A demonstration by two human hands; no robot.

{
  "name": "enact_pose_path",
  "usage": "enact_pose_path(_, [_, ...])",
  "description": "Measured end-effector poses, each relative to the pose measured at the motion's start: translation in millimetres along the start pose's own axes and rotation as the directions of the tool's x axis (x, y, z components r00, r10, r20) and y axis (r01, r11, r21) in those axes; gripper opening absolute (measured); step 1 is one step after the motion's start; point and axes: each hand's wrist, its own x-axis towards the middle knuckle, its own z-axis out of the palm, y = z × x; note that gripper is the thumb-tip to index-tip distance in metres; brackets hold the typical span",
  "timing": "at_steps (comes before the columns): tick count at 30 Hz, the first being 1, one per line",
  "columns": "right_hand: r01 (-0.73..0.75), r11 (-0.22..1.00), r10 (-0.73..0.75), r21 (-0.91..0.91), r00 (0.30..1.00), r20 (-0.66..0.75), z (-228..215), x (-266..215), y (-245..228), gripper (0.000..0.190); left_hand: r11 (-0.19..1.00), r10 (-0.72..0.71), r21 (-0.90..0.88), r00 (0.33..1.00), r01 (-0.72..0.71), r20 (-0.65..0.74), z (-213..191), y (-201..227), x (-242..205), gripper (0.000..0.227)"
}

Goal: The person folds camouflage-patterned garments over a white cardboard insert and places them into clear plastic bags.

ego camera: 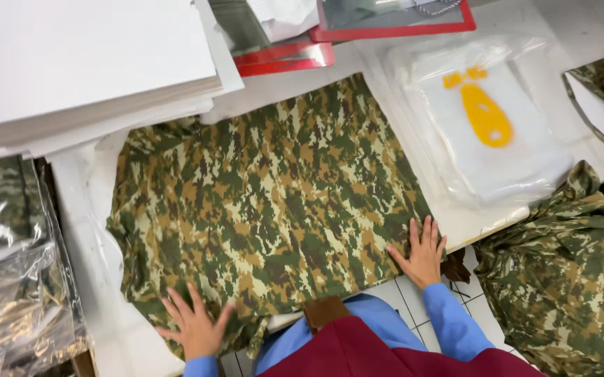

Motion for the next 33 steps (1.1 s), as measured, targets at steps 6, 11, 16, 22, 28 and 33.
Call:
enact_pose_path(6, [0.127,0.989,-0.126,-0.076,0.992,0.02,9,3,-21,0.094,0.913,0.407,0.25,0.762,-0.322,-0.504,84,24,-93,0.044])
enact_pose_path(11, [0.119,0.993,-0.119,-0.013,0.993,-0.001,19,-6,-11,0.086,0.887,0.46,0.225,0.72,-0.404,-0.519,72,9,-54,0.051])
enact_pose_path(16, [0.124,0.992,-0.124,-0.01,0.992,-0.028,11,-17,-12,0.087,0.849,0.509,0.175,0.683,-0.499,-0.523,63,-5,-21,0.065])
enact_pose_path(22, [0.092,0.995,-0.093,-0.029,0.995,-0.043,12,-25,0,0.098,0.805,0.545,0.1,0.662,-0.585,-0.514,63,2,-8,0.081])
enact_pose_path(28, [-0.048,0.979,0.046,-0.198,0.999,-0.014,4,-36,30,0.106,0.958,0.1,0.288,0.932,0.005,-0.349,77,50,-1,0.144])
enact_pose_path(33, [-0.109,0.988,0.118,0.107,0.99,-0.077,0,9,-3,0.089,0.906,0.081,0.42,0.995,-0.047,-0.063,69,47,6,0.169])
